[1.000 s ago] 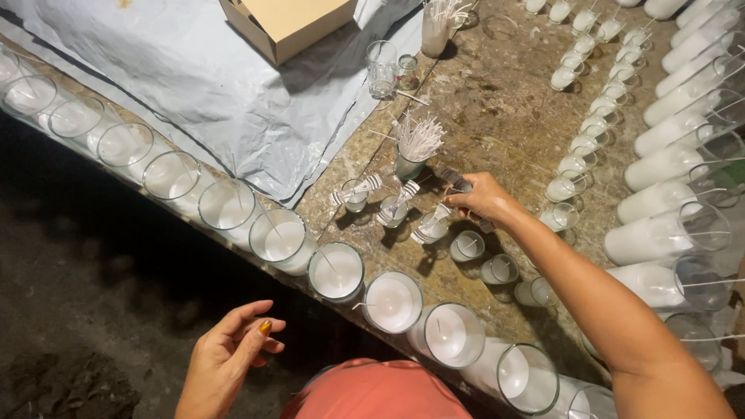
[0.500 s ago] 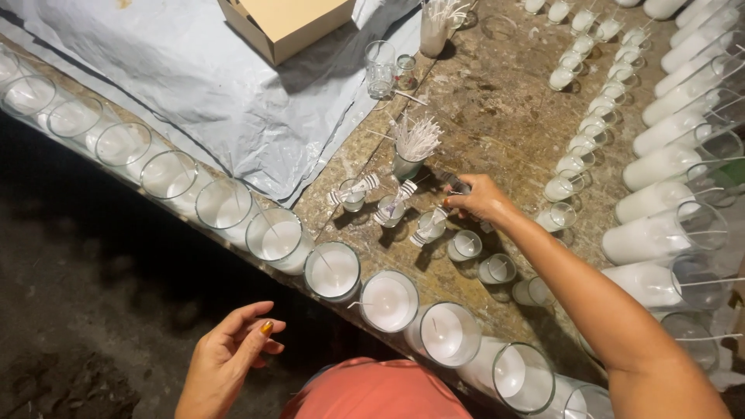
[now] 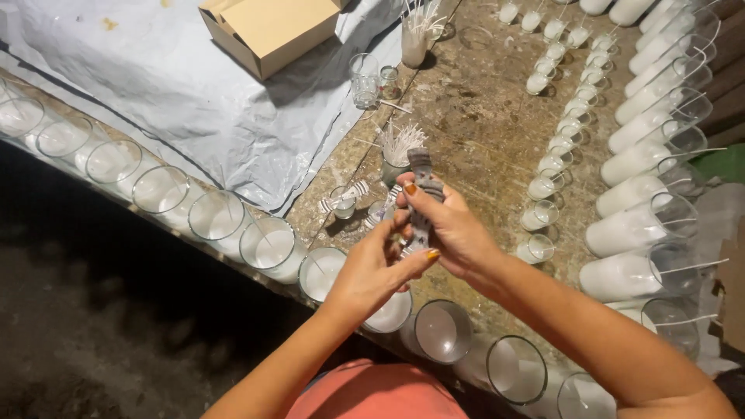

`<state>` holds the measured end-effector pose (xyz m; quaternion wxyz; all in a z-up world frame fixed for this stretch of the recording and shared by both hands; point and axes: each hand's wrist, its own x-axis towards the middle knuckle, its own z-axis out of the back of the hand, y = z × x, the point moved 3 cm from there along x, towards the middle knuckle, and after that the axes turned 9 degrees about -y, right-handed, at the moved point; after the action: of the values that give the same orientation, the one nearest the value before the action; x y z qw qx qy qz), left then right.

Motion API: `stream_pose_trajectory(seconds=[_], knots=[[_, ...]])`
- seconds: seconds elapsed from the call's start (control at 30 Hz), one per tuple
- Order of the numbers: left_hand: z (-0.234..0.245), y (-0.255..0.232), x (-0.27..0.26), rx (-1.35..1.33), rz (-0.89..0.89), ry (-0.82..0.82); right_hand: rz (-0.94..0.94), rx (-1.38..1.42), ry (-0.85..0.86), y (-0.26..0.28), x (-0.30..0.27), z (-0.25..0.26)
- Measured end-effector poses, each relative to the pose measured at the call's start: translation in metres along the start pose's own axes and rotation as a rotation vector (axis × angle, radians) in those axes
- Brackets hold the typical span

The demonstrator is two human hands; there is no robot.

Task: Placing metal-tabbed candle wicks into the center of glass jars filled with wax.

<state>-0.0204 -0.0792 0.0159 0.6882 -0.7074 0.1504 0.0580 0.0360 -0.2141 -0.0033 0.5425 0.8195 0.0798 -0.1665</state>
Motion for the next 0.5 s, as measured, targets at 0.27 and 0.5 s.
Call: stream_pose_trajectory(seconds=[0.27,0.5], knots=[[-0.002,0.037,0.029,-0.199,0.109,0.071,-0.044,0.166,-0.046,0.023,-0.026,0.005],[0.012,0.045,0.032,-0.282,0.113,0.088,-0.096,0.114,-0.106,0.026,0.010,0.051]])
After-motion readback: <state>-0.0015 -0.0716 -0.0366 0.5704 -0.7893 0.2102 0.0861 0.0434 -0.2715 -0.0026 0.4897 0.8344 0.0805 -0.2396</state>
